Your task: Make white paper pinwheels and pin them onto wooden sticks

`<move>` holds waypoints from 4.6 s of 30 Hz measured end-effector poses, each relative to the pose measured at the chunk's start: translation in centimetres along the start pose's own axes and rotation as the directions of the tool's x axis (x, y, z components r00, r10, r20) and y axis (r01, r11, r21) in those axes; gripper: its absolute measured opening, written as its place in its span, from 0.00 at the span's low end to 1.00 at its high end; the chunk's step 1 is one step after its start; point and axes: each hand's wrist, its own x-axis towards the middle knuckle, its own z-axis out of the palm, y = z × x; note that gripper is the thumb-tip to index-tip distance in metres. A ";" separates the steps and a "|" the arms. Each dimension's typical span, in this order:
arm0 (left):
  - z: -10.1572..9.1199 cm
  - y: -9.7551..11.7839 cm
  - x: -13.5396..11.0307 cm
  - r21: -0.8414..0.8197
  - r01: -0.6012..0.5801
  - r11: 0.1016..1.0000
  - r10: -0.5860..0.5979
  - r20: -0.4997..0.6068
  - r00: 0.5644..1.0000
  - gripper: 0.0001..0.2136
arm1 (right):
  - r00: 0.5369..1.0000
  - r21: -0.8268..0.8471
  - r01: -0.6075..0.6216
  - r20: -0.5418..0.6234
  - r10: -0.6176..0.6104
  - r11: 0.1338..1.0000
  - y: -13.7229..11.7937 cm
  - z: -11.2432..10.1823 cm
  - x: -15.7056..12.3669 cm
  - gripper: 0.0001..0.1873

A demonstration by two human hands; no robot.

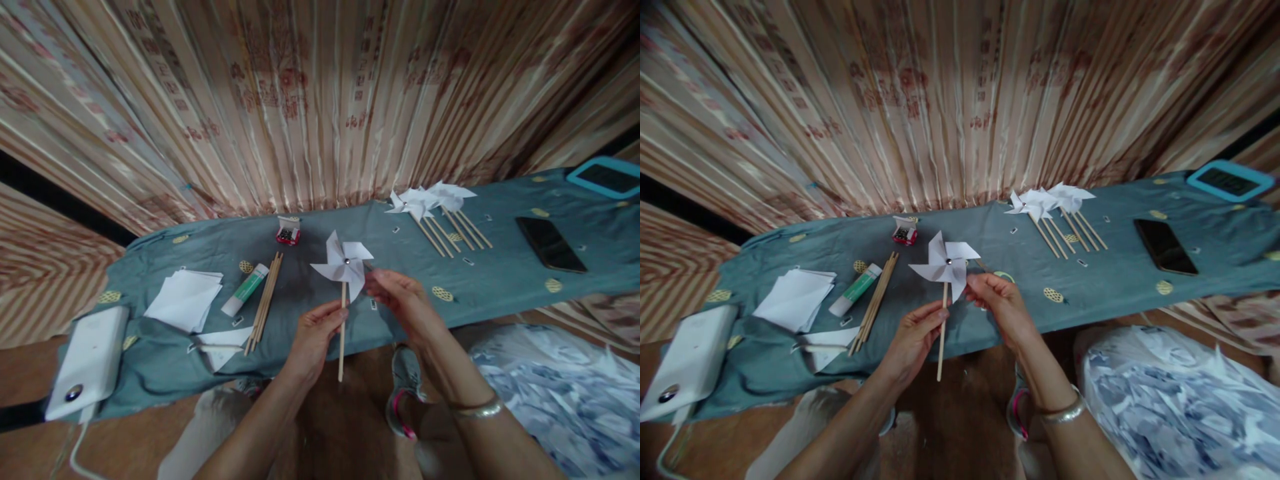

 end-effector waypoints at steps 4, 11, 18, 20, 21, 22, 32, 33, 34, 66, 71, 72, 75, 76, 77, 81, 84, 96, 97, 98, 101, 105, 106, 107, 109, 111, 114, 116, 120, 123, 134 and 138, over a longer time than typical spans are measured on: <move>0.1 0.2 -0.5 -0.005 0.064 0.998 -0.063 0.043 0.997 0.16 | 0.986 0.075 0.045 -0.167 -0.031 0.996 -0.3 -1.2 1.0 0.17; 0.2 0.1 -1.0 0.053 0.108 0.993 -0.113 0.122 0.986 0.15 | 0.998 0.221 -0.012 -0.063 0.027 0.975 -1.2 -1.5 1.1 0.14; 0.3 -0.1 -1.1 0.058 0.125 0.990 -0.133 0.149 0.980 0.17 | 1.000 0.268 -0.021 0.019 0.016 0.963 -1.6 -1.3 0.7 0.15; 0.3 -0.1 -1.2 0.057 0.146 0.988 -0.153 0.160 0.975 0.17 | 0.997 0.286 -0.046 0.065 0.028 0.957 -1.9 -1.4 0.6 0.18; 0.3 -0.1 -1.2 0.053 0.157 0.986 -0.164 0.165 0.973 0.17 | 0.996 0.291 -0.058 0.081 0.035 0.955 -2.1 -1.5 0.6 0.20; 0.3 -0.1 -1.2 0.049 0.167 0.985 -0.173 0.170 0.970 0.17 | 0.995 0.295 -0.066 0.091 0.040 0.953 -2.2 -1.6 0.5 0.21; 0.1 0.0 -1.4 0.049 0.209 0.977 -0.214 0.203 0.955 0.18 | 0.986 0.241 -0.124 0.142 0.092 0.962 -2.8 -3.0 0.6 0.25; 0.1 0.0 -1.4 0.050 0.213 0.976 -0.219 0.211 0.953 0.18 | 0.982 0.231 -0.138 0.156 0.103 0.963 -2.8 -3.0 0.6 0.25; 0.2 0.0 -1.4 0.050 0.218 0.975 -0.224 0.218 0.950 0.18 | 0.980 0.223 -0.146 0.162 0.111 0.964 -2.8 -2.9 0.7 0.24; 0.2 -0.1 -1.0 -0.001 0.203 0.979 -0.199 0.184 0.963 0.18 | 0.997 0.172 0.008 0.069 -0.020 0.985 -1.8 -1.8 0.3 0.20; 0.0 -0.2 -0.9 -0.004 0.186 0.983 -0.182 0.176 0.967 0.17 | 0.998 0.160 0.007 0.068 -0.018 0.987 -1.8 -1.7 0.0 0.20; 0.0 -0.3 -0.8 -0.004 0.182 0.983 -0.178 0.172 0.969 0.17 | 0.998 0.154 0.008 0.066 -0.018 0.988 -1.8 -1.6 0.0 0.20; 0.1 -0.3 -0.7 -0.011 0.163 0.987 -0.160 0.145 0.976 0.17 | 0.999 0.140 0.027 0.039 -0.033 0.990 -1.6 -1.5 0.0 0.21; 0.1 -0.3 -0.7 -0.013 0.155 0.988 -0.152 0.135 0.979 0.17 | 0.999 0.137 0.038 0.027 -0.042 0.990 -1.5 -1.5 0.0 0.21; 0.2 -0.3 -0.6 -0.013 0.149 0.989 -0.146 0.125 0.981 0.17 | 0.998 0.132 0.051 0.016 -0.053 0.990 -1.4 -1.5 0.0 0.21; 0.2 -0.4 -0.4 0.001 0.112 0.994 -0.112 0.095 0.989 0.17 | 0.996 0.070 0.088 -0.012 -0.087 0.994 -1.0 -1.5 0.2 0.20; 0.1 -0.4 -0.4 0.011 0.085 0.996 -0.086 0.076 0.993 0.18 | 0.992 0.006 0.112 -0.056 -0.111 0.994 -0.9 -1.5 0.2 0.19; 0.0 -0.5 0.0 0.067 -0.033 0.997 0.034 -0.015 0.999 0.18 | 0.985 -0.211 0.150 -0.055 -0.165 0.966 -0.4 -1.0 -0.3 0.16; 0.0 -0.5 0.0 0.075 -0.045 0.996 0.047 -0.024 0.999 0.18 | 0.985 -0.213 0.153 -0.045 -0.166 0.965 -0.4 -0.9 -0.3 0.16; 0.0 -0.5 0.1 0.080 -0.055 0.995 0.058 -0.030 0.998 0.18 | 0.985 -0.216 0.157 -0.035 -0.168 0.964 -0.3 -0.7 -0.3 0.16; 0.0 -0.3 0.1 0.085 -0.075 0.994 0.078 -0.031 0.996 0.19 | 0.986 -0.232 0.162 -0.005 -0.168 0.959 -0.2 -0.2 -0.5 0.16; 0.0 -0.1 0.0 0.091 -0.088 0.992 0.090 -0.028 0.996 0.19 | 0.989 -0.230 0.149 0.033 -0.145 0.962 -0.1 0.5 -0.7 0.18; 0.0 0.0 0.0 0.088 -0.089 0.992 0.091 -0.028 0.995 0.19 | 0.990 -0.227 0.144 0.042 -0.138 0.963 -0.1 0.6 -0.7 0.19; 0.0 0.0 -0.1 0.082 -0.089 0.993 0.092 -0.028 0.995 0.19 | 0.990 -0.225 0.139 0.051 -0.131 0.964 0.0 0.8 -0.8 0.19; 0.0 0.0 -0.1 0.069 -0.091 0.993 0.093 -0.027 0.995 0.18 | 0.990 -0.228 0.134 0.067 -0.122 0.964 0.0 1.0 -0.8 0.19; 0.0 0.0 0.0 0.060 -0.092 0.994 0.094 -0.025 0.995 0.18 | 0.989 -0.231 0.140 0.084 -0.123 0.963 0.1 1.2 -0.9 0.19; 0.0 0.0 0.0 0.058 -0.093 0.994 0.094 -0.017 0.995 0.18 | 0.985 -0.232 0.155 0.115 -0.131 0.960 0.2 1.5 -0.9 0.20; 0.0 -0.1 0.0 0.060 -0.095 0.994 0.096 -0.008 0.995 0.18 | 0.983 -0.241 0.160 0.128 -0.132 0.957 0.2 1.7 -1.0 0.20; 0.0 0.0 -0.1 0.068 -0.102 0.992 0.101 0.020 0.995 0.18 | 0.976 -0.317 0.177 0.178 -0.125 0.932 0.0 1.4 -1.3 0.21; -0.1 0.1 -0.1 0.074 -0.080 0.994 0.079 0.012 0.997 0.18 | 0.974 -0.382 0.211 0.155 -0.163 0.900 -0.6 0.2 -1.1 0.23; 0.0 0.0 -0.8 0.129 0.089 0.988 -0.106 0.127 0.986 0.19 | 0.979 0.035 0.131 -0.161 -0.124 0.991 -1.6 -2.7 0.9 0.17; 0.2 -0.2 -0.7 0.134 0.094 0.986 -0.112 0.130 0.985 0.20 | 0.991 0.079 0.085 -0.114 -0.076 0.993 -1.8 -2.3 0.7 0.16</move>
